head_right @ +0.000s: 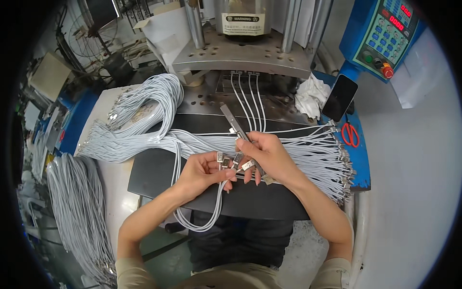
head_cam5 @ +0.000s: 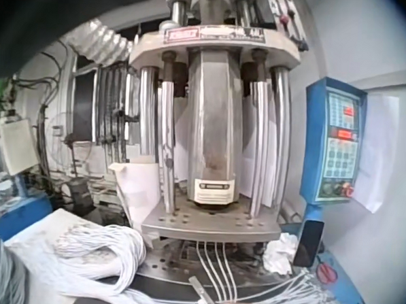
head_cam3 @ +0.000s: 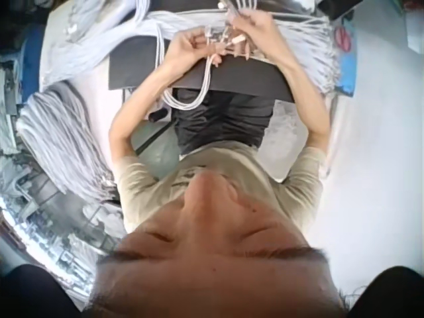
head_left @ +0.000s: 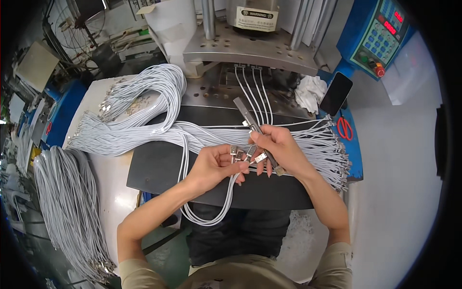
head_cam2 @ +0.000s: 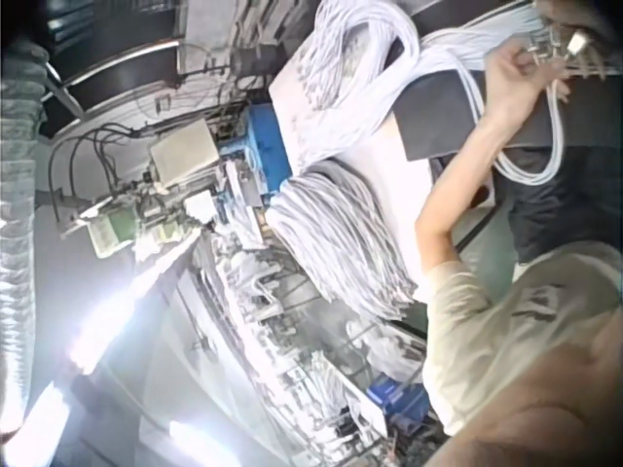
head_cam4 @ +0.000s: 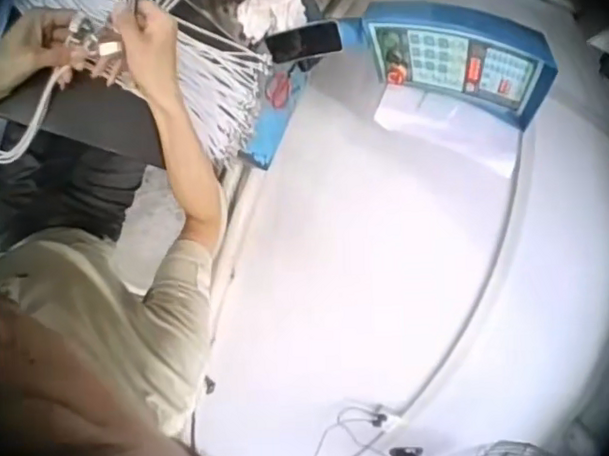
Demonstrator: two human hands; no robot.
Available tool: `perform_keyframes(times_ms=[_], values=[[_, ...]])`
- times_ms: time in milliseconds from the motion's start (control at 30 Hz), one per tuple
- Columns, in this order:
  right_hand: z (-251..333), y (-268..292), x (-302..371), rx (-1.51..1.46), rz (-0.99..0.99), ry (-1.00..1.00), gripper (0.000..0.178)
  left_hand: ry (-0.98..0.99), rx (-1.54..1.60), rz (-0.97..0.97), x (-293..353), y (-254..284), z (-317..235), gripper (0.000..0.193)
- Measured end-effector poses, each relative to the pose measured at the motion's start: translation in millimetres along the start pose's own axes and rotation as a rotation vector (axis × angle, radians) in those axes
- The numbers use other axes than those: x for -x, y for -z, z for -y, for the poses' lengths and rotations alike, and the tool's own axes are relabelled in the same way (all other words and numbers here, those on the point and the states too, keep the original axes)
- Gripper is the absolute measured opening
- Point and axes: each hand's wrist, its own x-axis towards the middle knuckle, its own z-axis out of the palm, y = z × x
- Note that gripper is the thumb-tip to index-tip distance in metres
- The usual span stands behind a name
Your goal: The person repeatedly fits cable ends into a metal fixture by hand, places the fixture into a machine press, removes the fixture, releases the cables, and arranges them on the table.
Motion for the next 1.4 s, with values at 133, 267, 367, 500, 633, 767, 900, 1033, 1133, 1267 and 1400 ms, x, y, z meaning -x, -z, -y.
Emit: perform_keyframes(times_ms=[133, 267, 367, 500, 633, 767, 900, 1033, 1133, 1267, 1400], values=[[-3.0, 5.6, 1.4, -0.013, -0.033, 0.029, 0.037, 0.067, -0.025, 0.019, 4.0, 2.1, -6.9, 0.02], [-6.1, -5.0, 3.8, 0.043, -0.069, 0.063, 0.038, 0.122, 0.016, 0.047, 4.6, 2.2, -9.6, 0.019], [-6.2, -7.2, 6.4, 0.085, 0.002, 0.086, 0.038, 0.169, 0.05, 0.067, 6.1, 0.8, -10.9, 0.019], [-6.4, -6.7, 5.6, -0.071, 0.04, 0.096, 0.037, 0.172, 0.086, 0.063, 8.0, -3.5, -14.3, 0.02], [6.3, 1.4, 12.5, -0.035, 0.071, -0.046, 0.039, 0.204, -0.062, 0.045, 13.7, -4.4, -24.8, 0.021], [-0.6, -5.6, 10.6, 0.143, 0.117, -0.041, 0.043, 0.188, -0.137, 0.157, 12.9, 2.5, -19.7, 0.025], [-3.0, -4.2, 10.8, 0.003, 0.114, -0.014, 0.045, 0.219, -0.071, 0.202, 11.0, 3.1, -18.7, 0.026], [-3.9, -5.8, 10.2, -0.075, 0.114, 0.011, 0.047, 0.204, 0.061, 0.151, 10.9, 0.1, -22.8, 0.026], [4.7, -7.9, 16.2, -0.167, 0.075, -0.01, 0.041, 0.092, -0.023, -0.096, 14.4, -15.9, -16.9, 0.025], [8.8, 1.5, 18.7, -0.023, 0.102, -0.016, 0.043, 0.089, -0.209, -0.174, 22.5, -11.0, -40.5, 0.024], [12.1, -5.2, 19.2, 0.117, 0.098, -0.076, 0.053, 0.131, -0.115, -0.237, 20.1, -12.8, -33.6, 0.022]])
